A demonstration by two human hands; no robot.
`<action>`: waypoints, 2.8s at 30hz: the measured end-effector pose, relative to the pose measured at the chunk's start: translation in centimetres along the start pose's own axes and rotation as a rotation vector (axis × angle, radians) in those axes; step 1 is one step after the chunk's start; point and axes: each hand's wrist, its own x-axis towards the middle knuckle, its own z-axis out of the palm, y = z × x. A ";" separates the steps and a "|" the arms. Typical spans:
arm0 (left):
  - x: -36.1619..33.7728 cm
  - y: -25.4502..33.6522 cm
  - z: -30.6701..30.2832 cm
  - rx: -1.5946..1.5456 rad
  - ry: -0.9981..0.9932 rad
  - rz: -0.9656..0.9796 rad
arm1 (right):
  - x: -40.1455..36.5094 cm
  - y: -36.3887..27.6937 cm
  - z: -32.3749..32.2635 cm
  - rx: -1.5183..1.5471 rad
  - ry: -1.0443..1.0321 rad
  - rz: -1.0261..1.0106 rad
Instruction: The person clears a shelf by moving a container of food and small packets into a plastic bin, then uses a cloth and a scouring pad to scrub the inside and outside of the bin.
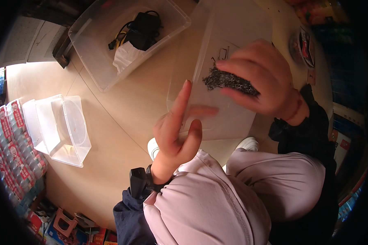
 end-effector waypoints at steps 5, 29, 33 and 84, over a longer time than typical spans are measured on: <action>0.3 0.4 -0.2 0.009 -0.012 0.008 | 0.5 0.7 -1.8 0.020 -0.192 -0.073; 0.2 0.3 -0.1 -0.003 -0.007 0.001 | -0.1 -0.9 -1.4 -0.117 -0.008 0.320; -0.2 0.3 -0.3 -0.019 -0.019 -0.044 | -0.2 -0.3 -1.4 -0.127 -0.052 0.270; 0.9 0.6 -0.2 -0.251 -0.097 -0.075 | 0.3 -0.3 0.8 -0.102 0.020 -0.015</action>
